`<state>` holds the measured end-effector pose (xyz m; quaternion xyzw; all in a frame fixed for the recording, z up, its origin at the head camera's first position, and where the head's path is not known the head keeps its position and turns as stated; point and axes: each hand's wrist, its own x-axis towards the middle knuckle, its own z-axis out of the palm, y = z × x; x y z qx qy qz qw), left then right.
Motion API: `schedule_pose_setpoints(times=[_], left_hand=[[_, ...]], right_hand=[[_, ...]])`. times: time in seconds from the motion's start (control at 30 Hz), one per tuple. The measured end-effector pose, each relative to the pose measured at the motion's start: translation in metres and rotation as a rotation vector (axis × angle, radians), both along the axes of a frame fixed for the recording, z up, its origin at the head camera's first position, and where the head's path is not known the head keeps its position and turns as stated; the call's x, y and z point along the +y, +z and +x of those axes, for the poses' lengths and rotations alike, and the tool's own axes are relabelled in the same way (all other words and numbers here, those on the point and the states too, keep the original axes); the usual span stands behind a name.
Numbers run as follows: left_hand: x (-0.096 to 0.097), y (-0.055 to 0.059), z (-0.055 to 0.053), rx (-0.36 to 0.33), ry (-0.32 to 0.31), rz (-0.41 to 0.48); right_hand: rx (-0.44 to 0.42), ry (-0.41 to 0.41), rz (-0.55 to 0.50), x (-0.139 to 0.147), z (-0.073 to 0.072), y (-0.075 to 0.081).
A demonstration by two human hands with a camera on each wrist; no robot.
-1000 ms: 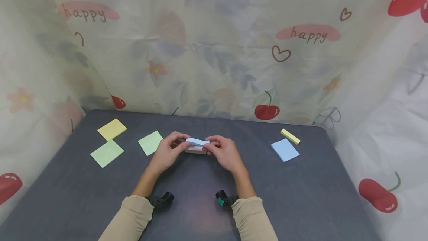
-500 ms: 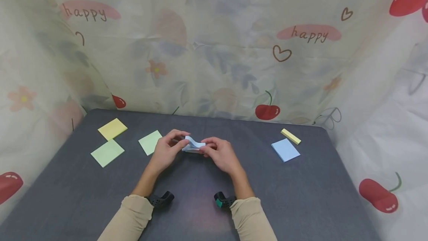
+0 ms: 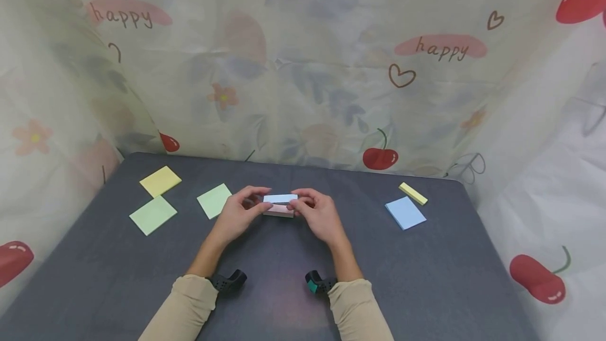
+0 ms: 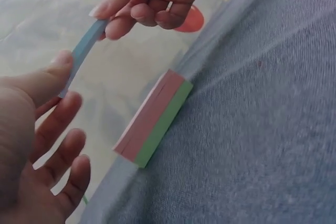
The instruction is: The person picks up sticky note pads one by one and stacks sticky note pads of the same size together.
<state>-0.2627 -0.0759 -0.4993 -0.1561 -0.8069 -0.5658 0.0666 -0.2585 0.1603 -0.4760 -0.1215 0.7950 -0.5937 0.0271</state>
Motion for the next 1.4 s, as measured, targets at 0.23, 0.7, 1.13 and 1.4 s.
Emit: schedule_pose_setpoints(times=[0.23,0.7,1.13,1.4], left_hand=[[-0.001,-0.003,0.000,0.002,0.038,-0.092],[-0.001,-0.009,-0.006,0.009,0.131,-0.155],[-0.001,-0.016,-0.006,-0.054,0.139,-0.183],[-0.003,-0.019,-0.004,-0.097,0.142,-0.219]], right_hand=[[0.010,-0.016,0.052,-0.002,-0.001,-0.005],[0.050,-0.048,0.217,-0.003,-0.008,-0.020],[0.025,-0.039,0.250,-0.002,-0.011,-0.028],[-0.007,-0.035,0.276,-0.004,-0.009,-0.031]])
